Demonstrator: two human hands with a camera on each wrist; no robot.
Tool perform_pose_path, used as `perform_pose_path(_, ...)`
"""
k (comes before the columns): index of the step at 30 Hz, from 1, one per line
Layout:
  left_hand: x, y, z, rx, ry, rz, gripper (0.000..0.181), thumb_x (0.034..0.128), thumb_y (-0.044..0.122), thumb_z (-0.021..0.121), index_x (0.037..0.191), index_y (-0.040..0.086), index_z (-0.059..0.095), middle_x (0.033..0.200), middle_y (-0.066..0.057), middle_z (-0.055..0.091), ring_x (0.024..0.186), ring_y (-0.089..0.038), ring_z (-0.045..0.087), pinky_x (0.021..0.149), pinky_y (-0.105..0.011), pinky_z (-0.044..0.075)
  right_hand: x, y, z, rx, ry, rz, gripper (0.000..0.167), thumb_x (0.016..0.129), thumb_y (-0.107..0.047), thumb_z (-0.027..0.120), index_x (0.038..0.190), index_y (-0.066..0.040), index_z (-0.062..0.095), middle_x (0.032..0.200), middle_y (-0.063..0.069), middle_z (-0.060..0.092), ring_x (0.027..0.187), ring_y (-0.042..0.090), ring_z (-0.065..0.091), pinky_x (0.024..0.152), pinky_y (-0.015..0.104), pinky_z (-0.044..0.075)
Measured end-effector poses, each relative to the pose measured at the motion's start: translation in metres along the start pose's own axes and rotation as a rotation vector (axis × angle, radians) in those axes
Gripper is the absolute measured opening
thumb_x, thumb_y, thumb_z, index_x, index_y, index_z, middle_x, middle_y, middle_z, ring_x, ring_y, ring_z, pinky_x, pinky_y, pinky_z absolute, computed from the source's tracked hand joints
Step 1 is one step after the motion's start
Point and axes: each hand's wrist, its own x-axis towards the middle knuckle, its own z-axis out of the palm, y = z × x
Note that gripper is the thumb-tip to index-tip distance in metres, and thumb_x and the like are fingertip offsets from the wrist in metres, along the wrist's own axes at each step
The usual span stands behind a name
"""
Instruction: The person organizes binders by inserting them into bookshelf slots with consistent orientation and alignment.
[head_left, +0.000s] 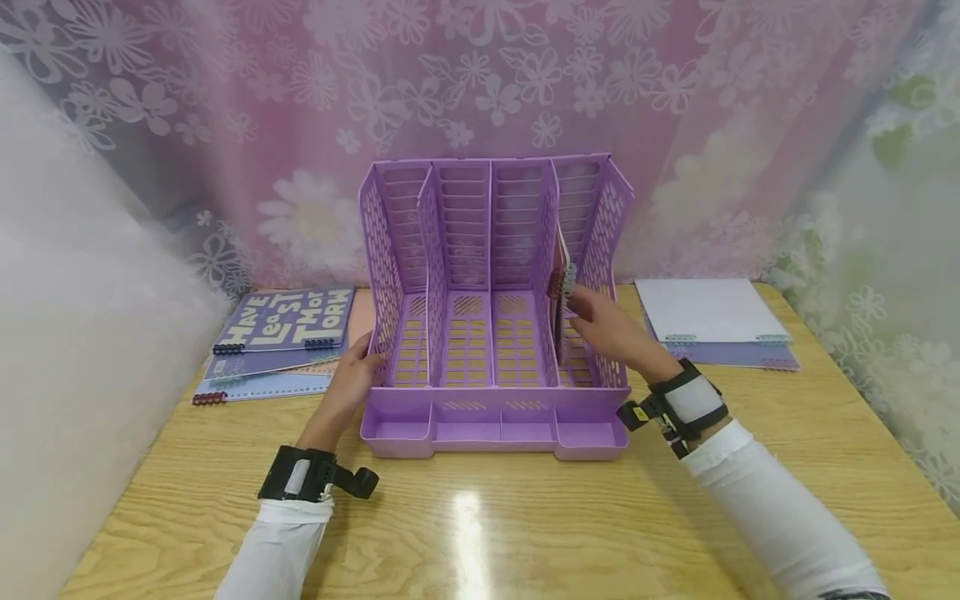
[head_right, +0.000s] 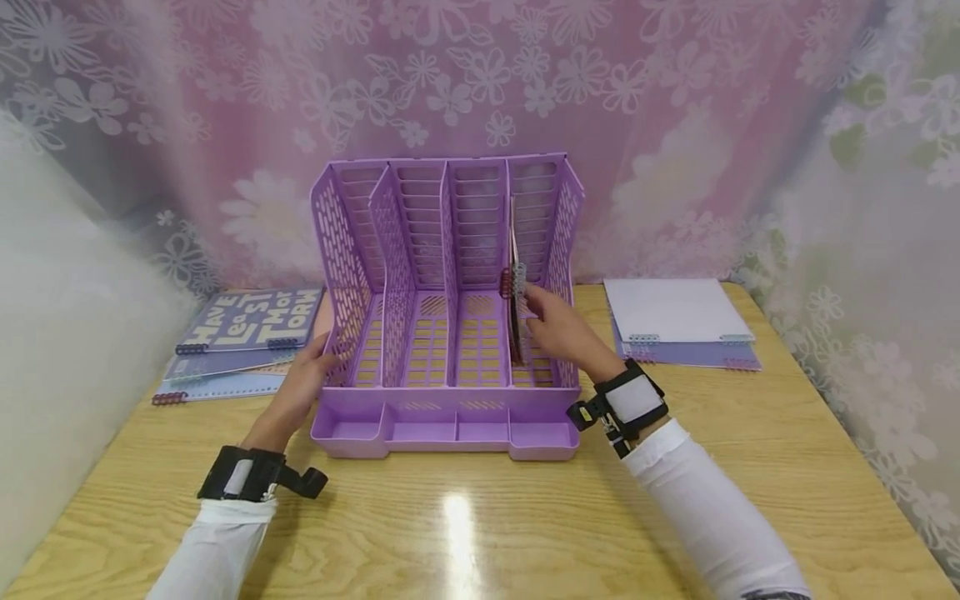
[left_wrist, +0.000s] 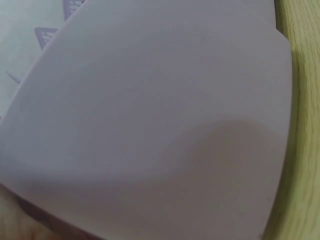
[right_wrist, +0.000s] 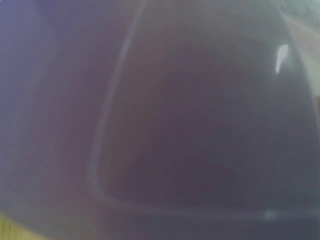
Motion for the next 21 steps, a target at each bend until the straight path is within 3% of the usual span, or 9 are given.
perform_pose_path(5, -0.002, 0.001, 0.0, -0.007, 0.004, -0.013, 0.055, 0.1, 0.008, 0.032, 0.152, 0.001, 0.015, 0.15, -0.024, 0.027, 0.133, -0.038, 0.033, 0.108, -0.05, 0.03, -0.003, 0.001, 0.0, 0.025, 0.055, -0.028, 0.046, 0.099, 0.002, 0.031, 0.144, 0.005, 0.034, 0.14, 0.027, 0.041, 0.131, 0.039, 0.037, 0.109, 0.05, 0.028)
perform_pose_path(10, -0.005, 0.002, 0.0, -0.029, -0.001, -0.019, 0.055, 0.1007, 0.009, 0.032, 0.152, 0.001, 0.013, 0.15, -0.024, 0.026, 0.133, -0.039, 0.032, 0.107, -0.05, 0.03, -0.012, 0.003, -0.004, 0.089, 0.12, -0.022, 0.045, 0.101, -0.004, 0.032, 0.146, 0.0, 0.034, 0.143, 0.022, 0.041, 0.133, 0.036, 0.035, 0.108, 0.049, 0.03)
perform_pose_path(14, -0.006, 0.002, -0.001, -0.049, -0.002, -0.025, 0.055, 0.1009, 0.009, 0.032, 0.152, 0.001, 0.013, 0.15, -0.024, 0.026, 0.133, -0.039, 0.032, 0.107, -0.051, 0.03, -0.026, 0.009, -0.011, 0.144, 0.241, -0.042, 0.04, 0.102, -0.009, 0.04, 0.141, 0.0, 0.045, 0.138, 0.018, 0.049, 0.127, 0.032, 0.045, 0.103, 0.043, 0.039)
perform_pose_path(21, -0.006, 0.0, -0.006, -0.014, 0.013, -0.039, 0.056, 0.1004, 0.01, 0.032, 0.152, 0.0, 0.013, 0.149, -0.024, 0.027, 0.133, -0.039, 0.032, 0.107, -0.051, 0.03, -0.053, 0.036, -0.029, 0.417, 0.485, -0.059, 0.033, 0.099, -0.009, 0.05, 0.129, 0.004, 0.055, 0.127, 0.016, 0.058, 0.115, 0.015, 0.056, 0.092, 0.021, 0.046)
